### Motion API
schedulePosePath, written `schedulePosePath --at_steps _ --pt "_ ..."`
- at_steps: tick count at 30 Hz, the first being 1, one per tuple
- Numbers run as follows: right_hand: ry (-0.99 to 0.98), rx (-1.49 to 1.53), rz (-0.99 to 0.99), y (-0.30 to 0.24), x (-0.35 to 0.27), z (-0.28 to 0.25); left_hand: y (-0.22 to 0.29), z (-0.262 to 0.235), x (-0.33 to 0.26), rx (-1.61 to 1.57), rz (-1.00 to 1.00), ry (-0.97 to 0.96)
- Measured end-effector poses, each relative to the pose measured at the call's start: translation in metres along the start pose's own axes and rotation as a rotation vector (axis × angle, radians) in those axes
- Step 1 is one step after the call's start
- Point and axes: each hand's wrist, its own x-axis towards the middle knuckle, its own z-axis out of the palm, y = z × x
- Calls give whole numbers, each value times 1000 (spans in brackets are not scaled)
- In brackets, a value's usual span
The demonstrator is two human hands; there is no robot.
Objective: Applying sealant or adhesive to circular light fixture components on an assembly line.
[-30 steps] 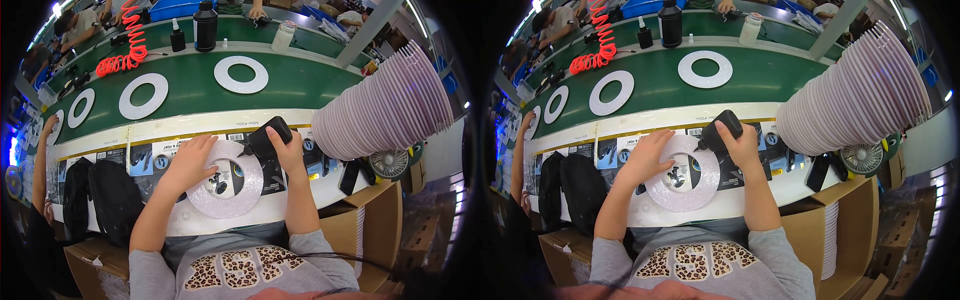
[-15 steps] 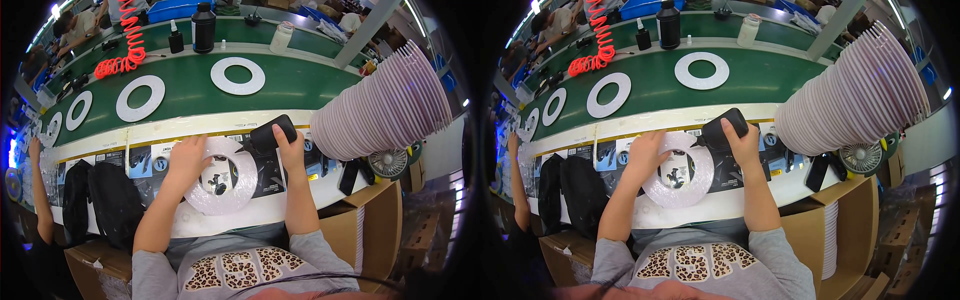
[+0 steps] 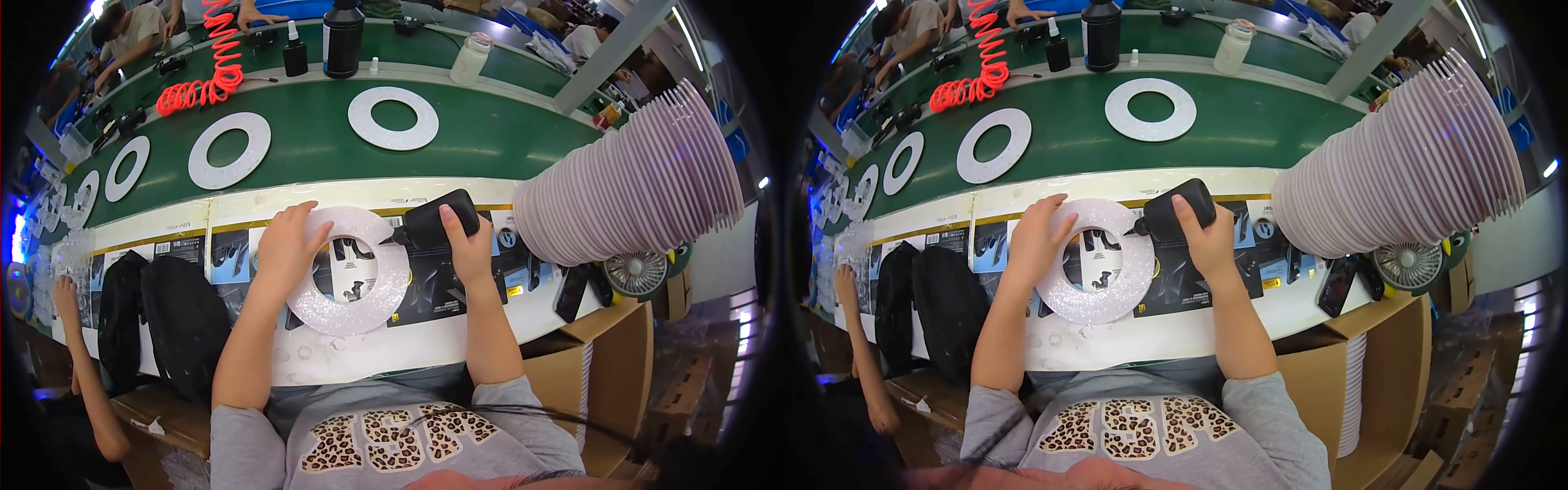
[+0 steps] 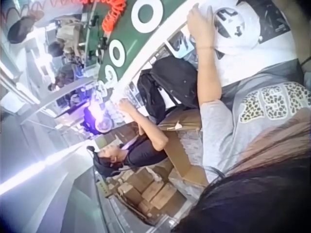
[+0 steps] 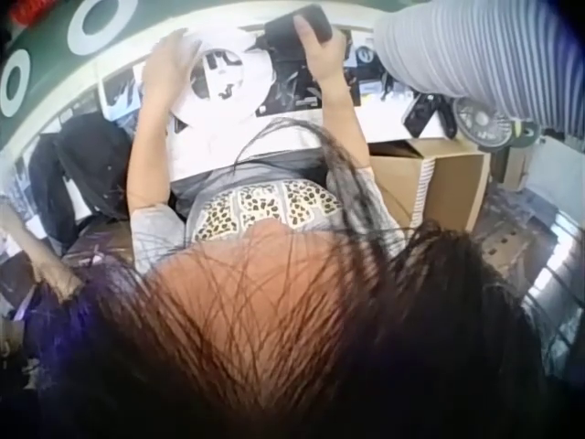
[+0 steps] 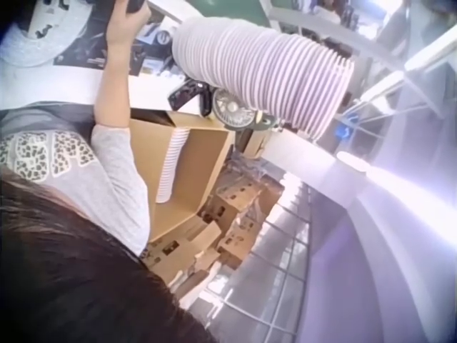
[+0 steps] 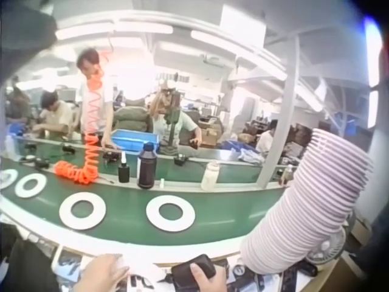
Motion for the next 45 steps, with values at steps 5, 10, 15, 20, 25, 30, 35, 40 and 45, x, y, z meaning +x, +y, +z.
schedulePosePath --at_steps 5,10,15,20,25,30,35,40,45 --pt "-55 -55 6 1 -1 -2 -16 -1 9 -230 -239 46" --pt "-55 -54 3 5 0 -2 -26 -1 14 -237 -314 55" --pt "-69 -38 30 10 0 -1 -37 8 14 -247 -350 88" --pt "-41 -30 1 14 2 -2 -45 17 15 -321 -379 113" --pt "61 44 -20 6 3 -3 -58 22 17 -548 -423 145" --pt "101 -20 -43 6 6 -13 -61 23 17 -606 -434 153" --pt "98 -89 -32 4 8 -15 -59 25 17 -554 -417 138" --pt "85 -81 -27 5 7 -15 -60 25 17 -543 -419 133" --pt "82 -78 -8 3 7 -15 -60 25 16 -528 -416 129"
